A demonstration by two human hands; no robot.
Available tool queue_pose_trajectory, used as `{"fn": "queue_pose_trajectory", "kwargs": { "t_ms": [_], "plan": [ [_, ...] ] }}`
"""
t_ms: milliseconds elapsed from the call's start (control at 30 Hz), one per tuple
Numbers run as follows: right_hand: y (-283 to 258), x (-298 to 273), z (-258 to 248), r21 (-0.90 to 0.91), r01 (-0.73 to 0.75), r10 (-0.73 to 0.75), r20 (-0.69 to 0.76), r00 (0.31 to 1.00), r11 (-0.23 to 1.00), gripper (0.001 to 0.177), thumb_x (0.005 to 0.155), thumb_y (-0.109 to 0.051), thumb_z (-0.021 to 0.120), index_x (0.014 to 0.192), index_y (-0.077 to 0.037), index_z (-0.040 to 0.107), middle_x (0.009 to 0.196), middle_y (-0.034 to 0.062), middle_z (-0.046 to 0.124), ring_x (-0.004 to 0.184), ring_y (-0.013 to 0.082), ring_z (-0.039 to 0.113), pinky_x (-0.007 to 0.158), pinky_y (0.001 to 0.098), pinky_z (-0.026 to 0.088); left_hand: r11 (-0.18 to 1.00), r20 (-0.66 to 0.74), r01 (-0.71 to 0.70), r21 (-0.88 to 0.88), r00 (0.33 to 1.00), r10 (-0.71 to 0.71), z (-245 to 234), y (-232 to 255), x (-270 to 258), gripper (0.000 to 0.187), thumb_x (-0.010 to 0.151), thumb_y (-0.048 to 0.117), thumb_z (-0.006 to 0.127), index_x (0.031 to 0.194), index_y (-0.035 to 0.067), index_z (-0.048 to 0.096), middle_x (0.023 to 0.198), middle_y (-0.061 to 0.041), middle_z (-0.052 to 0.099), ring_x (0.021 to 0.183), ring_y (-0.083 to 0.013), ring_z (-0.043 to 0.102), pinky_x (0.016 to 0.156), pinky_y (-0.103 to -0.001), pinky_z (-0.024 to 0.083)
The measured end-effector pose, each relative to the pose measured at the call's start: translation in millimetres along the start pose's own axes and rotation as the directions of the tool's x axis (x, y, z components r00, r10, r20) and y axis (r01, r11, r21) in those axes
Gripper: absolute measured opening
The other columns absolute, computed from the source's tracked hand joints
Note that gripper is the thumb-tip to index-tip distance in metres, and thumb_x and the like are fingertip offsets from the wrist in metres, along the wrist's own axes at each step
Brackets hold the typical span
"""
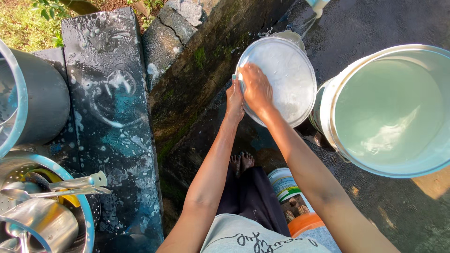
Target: The person scrubs several metal lids and a plate with a scouring pad and soapy water on a stone slab, then rinses each item in a bucket of water and places them into an orange basin.
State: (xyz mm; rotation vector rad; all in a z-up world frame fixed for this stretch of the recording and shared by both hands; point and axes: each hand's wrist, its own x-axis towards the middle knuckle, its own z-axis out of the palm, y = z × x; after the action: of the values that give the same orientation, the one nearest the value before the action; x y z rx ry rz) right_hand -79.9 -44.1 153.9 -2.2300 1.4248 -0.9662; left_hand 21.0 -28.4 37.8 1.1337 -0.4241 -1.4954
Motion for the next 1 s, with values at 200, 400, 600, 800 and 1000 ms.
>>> {"fn": "queue_pose_trajectory", "kwargs": {
  "t_ms": [200, 400, 600, 800, 1000],
  "plan": [
    [107, 41, 14, -0.121, -0.250, 0.239, -0.099, 0.966, 0.961, 0.017, 0.108, -0.009, 0.058, 0.120, -0.007, 0.070, 0.128, 0.0141, 0.065, 0.123, 0.0351, 0.058, 0.103, 0.0491, 0.046, 0.990, -0.090, -0.042, 0.132, 0.995, 0.054, -6, 14, -17, 0.057, 0.107, 0.047, 0.046, 0.108, -0.004, 0.070, 0.084, -0.008, 0.069, 0.070, -0.0124, 0.059, 0.057, -0.033, 0.052],
    [176, 20, -7, 0.381, -0.598, 0.691, -0.177, 0.701, 0.705, 0.028, 0.104, -0.033, 0.054, 0.104, -0.006, 0.060, 0.106, 0.0122, 0.063, 0.105, 0.0296, 0.062, 0.096, 0.0425, 0.048, 0.970, -0.093, -0.094, 0.224, 0.989, 0.118, -22, 48, -12, 0.063, 0.108, 0.052, 0.046, 0.103, -0.006, 0.070, 0.079, -0.010, 0.066, 0.066, -0.0144, 0.061, 0.057, -0.034, 0.053],
    [135, 0, -46, 0.783, -0.392, 0.845, -0.300, 0.443, 0.484, 0.036, 0.105, -0.039, 0.056, 0.087, -0.009, 0.065, 0.092, 0.0058, 0.060, 0.091, 0.0198, 0.059, 0.087, 0.0369, 0.050, 0.984, -0.347, 0.169, 0.046, 0.927, -0.143, -9, 70, -16, 0.066, 0.107, 0.055, 0.026, 0.121, 0.003, 0.064, 0.105, -0.016, 0.072, 0.093, -0.0237, 0.073, 0.081, -0.032, 0.058],
    [113, -89, -109, 0.615, -0.106, 0.467, -0.463, 0.754, 0.781, 0.037, 0.113, -0.026, 0.058, 0.086, -0.001, 0.060, 0.106, 0.0137, 0.062, 0.106, 0.0232, 0.061, 0.101, 0.0358, 0.050, 0.513, 0.210, 0.469, -0.719, 0.850, -0.483, -61, 28, -14, 0.069, 0.079, -0.008, 0.044, 0.144, -0.022, 0.027, 0.132, -0.039, 0.049, 0.124, -0.0545, 0.052, 0.109, -0.061, 0.049],
    [256, -171, -200, 0.751, -0.587, 0.924, -0.381, -0.011, 0.302, 0.026, 0.104, -0.027, 0.055, 0.100, -0.004, 0.067, 0.092, 0.0104, 0.070, 0.088, 0.0200, 0.069, 0.081, 0.0321, 0.058, 0.950, -0.012, 0.194, -0.246, 0.979, -0.204, -18, 27, -19, 0.088, 0.066, -0.017, 0.036, 0.148, 0.015, 0.036, 0.133, -0.022, 0.054, 0.124, -0.0444, 0.057, 0.099, -0.060, 0.054]
  ]
}}
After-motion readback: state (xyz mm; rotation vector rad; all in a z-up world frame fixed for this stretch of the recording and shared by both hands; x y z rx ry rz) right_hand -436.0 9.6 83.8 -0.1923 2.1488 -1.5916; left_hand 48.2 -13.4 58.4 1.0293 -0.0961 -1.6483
